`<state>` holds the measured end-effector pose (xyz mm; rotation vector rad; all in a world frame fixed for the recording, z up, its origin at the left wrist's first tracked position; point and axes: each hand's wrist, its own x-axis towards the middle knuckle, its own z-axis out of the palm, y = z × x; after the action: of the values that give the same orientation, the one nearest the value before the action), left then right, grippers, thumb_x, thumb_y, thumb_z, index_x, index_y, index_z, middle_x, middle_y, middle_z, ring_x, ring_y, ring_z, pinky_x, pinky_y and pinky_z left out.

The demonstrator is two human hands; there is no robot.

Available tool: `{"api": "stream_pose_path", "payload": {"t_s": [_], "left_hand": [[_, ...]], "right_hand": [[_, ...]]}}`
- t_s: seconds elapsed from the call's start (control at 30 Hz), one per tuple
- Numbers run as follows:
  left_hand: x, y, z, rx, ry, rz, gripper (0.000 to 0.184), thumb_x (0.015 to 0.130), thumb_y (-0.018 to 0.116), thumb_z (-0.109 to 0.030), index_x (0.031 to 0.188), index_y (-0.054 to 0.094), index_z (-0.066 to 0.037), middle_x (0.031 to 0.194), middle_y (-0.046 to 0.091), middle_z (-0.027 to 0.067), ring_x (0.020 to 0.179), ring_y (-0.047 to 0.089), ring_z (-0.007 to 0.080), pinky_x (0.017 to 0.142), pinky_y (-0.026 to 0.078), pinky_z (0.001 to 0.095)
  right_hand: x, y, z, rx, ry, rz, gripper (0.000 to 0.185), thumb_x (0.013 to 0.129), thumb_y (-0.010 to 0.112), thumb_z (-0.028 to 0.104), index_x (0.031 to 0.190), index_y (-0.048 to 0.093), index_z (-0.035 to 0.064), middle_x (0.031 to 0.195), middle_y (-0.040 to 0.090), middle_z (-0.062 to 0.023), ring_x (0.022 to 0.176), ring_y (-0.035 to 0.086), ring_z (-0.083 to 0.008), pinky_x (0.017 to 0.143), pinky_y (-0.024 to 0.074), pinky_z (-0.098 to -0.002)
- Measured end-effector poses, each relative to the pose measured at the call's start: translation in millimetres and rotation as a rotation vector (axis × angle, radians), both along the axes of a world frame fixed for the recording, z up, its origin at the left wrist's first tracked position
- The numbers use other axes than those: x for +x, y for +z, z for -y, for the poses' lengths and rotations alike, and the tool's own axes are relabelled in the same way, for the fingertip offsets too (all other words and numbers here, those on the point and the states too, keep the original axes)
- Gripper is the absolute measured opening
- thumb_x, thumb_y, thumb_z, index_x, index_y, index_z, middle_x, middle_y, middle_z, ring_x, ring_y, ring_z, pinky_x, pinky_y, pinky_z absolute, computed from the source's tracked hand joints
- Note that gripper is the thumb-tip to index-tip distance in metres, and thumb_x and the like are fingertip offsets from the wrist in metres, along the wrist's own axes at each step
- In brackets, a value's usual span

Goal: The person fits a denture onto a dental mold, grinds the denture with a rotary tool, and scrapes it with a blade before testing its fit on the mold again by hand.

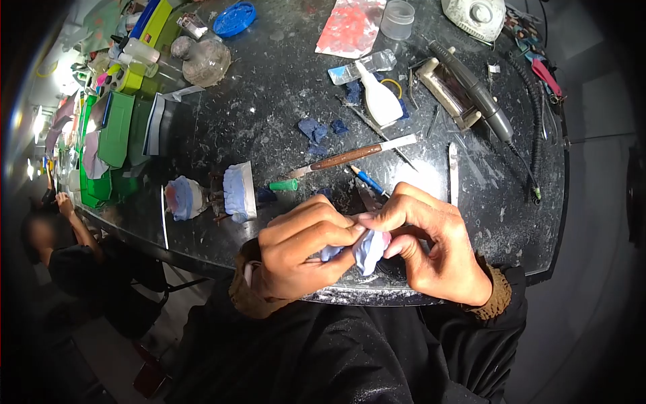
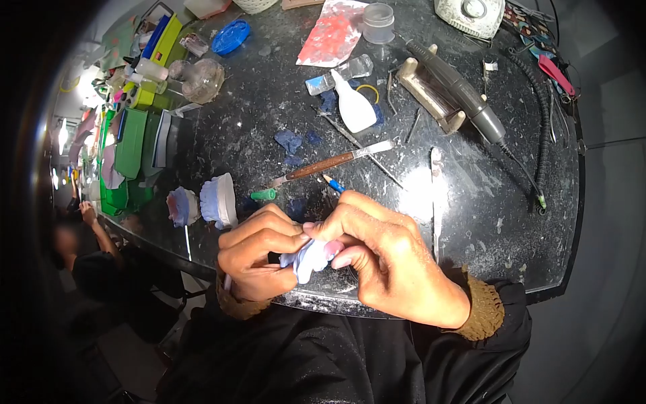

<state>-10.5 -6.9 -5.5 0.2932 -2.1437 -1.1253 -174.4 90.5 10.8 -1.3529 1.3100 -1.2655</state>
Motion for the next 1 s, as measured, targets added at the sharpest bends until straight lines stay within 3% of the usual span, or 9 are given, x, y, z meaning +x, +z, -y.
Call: {"api": "stream_pose_path", "payload": {"t_s": [0.37,0.43,0.47,0.5,0.57,0.6,0.77,0.87,1.0], "left_hand": [[-1.5,-8.8,3.2,0.169,-0.008,-0.069,0.018,0.059,0.07,0.011,0.07,0.058,0.003,0.065,0.057,0.0084,0.055,0.055,0.014,0.048,0.043,0.0262],[-3.3,-5.8,-3.6,0.381,0.08,-0.102,0.017,0.062,0.071,0.01,0.07,0.057,0.003,0.065,0.057,0.0078,0.055,0.055,0.0112,0.048,0.042,0.0261],[1.5,-4.1,-0.4,0.364,0.032,-0.055,0.022,0.069,0.07,0.007,0.083,0.054,0.006,0.074,0.061,0.0107,0.067,0.06,0.0106,0.053,0.048,0.0251],[-5.2,1.1,-5.8,0.565,0.055,-0.143,0.027,0.072,0.069,0.006,0.091,0.05,0.006,0.08,0.062,0.0133,0.073,0.063,0.0134,0.058,0.051,0.0252],[-7.7,13.4,-11.6,0.833,0.068,-0.135,0.046,0.072,0.074,0.0,0.102,0.04,0.005,0.09,0.056,0.0136,0.083,0.062,0.0176,0.073,0.053,0.0278],[-5.6,10.5,-9.0,0.738,-0.006,-0.15,0.036,0.079,0.066,0.004,0.105,0.041,0.007,0.093,0.062,0.0189,0.091,0.064,0.0203,0.072,0.056,0.0271],[3.5,13.0,-7.9,0.613,0.056,-0.059,0.035,0.077,0.069,0.002,0.104,0.047,0.006,0.093,0.062,0.0152,0.085,0.062,0.0125,0.065,0.049,0.0189],[0.7,15.3,-12.3,0.709,0.1,-0.139,0.037,0.076,0.07,0.002,0.105,0.048,0.006,0.092,0.062,0.0131,0.083,0.061,0.0095,0.063,0.045,0.0171],[3.7,14.0,-10.2,0.643,0.064,-0.123,0.038,0.076,0.07,0.003,0.105,0.047,0.007,0.092,0.061,0.0136,0.084,0.061,0.0105,0.064,0.046,0.0178]], "right_hand": [[1.7,-2.7,-0.1,-0.052,0.008,-0.028,0.029,0.071,0.055,-0.015,0.098,0.061,-0.0028,0.078,0.052,-0.011,0.068,0.056,-0.0207,0.058,0.0456,-0.0286],[-6.6,9.5,3.0,-0.056,0.039,-0.119,0.034,0.076,0.066,0.003,0.11,0.059,-0.0018,0.085,0.055,-0.0116,0.073,0.057,-0.0207,0.065,0.0468,-0.0298],[-6.6,13.9,4.4,-0.068,0.027,-0.131,0.039,0.077,0.069,0.01,0.113,0.058,-0.0017,0.088,0.057,-0.0123,0.076,0.058,-0.0209,0.068,0.0474,-0.0302],[-5.7,15.8,5.7,-0.089,0.021,-0.122,0.05,0.076,0.072,0.018,0.118,0.055,-0.0021,0.096,0.058,-0.0144,0.083,0.059,-0.0217,0.073,0.0481,-0.0301],[-4.4,12.2,4.3,-0.107,-0.008,-0.187,0.053,0.073,0.074,0.014,0.119,0.056,-0.0029,0.101,0.058,-0.0158,0.087,0.06,-0.0228,0.074,0.049,-0.0305],[-5.3,9.8,2.9,-0.117,-0.016,-0.203,0.053,0.072,0.075,0.013,0.119,0.056,-0.0031,0.102,0.058,-0.0158,0.087,0.06,-0.0228,0.074,0.0493,-0.0305],[-5.1,12.9,0.2,-0.127,-0.042,-0.154,0.051,0.072,0.074,0.008,0.119,0.057,-0.0029,0.101,0.058,-0.015,0.086,0.061,-0.0213,0.072,0.0501,-0.0299],[-5.3,13.5,0.7,-0.156,-0.051,-0.152,0.049,0.073,0.073,0.007,0.119,0.057,-0.0026,0.099,0.058,-0.0148,0.085,0.061,-0.0205,0.072,0.0504,-0.0297],[-6.5,14.0,-0.2,-0.159,-0.045,-0.147,0.049,0.073,0.073,0.007,0.119,0.057,-0.0027,0.099,0.058,-0.015,0.085,0.061,-0.0204,0.071,0.0501,-0.029]]}}
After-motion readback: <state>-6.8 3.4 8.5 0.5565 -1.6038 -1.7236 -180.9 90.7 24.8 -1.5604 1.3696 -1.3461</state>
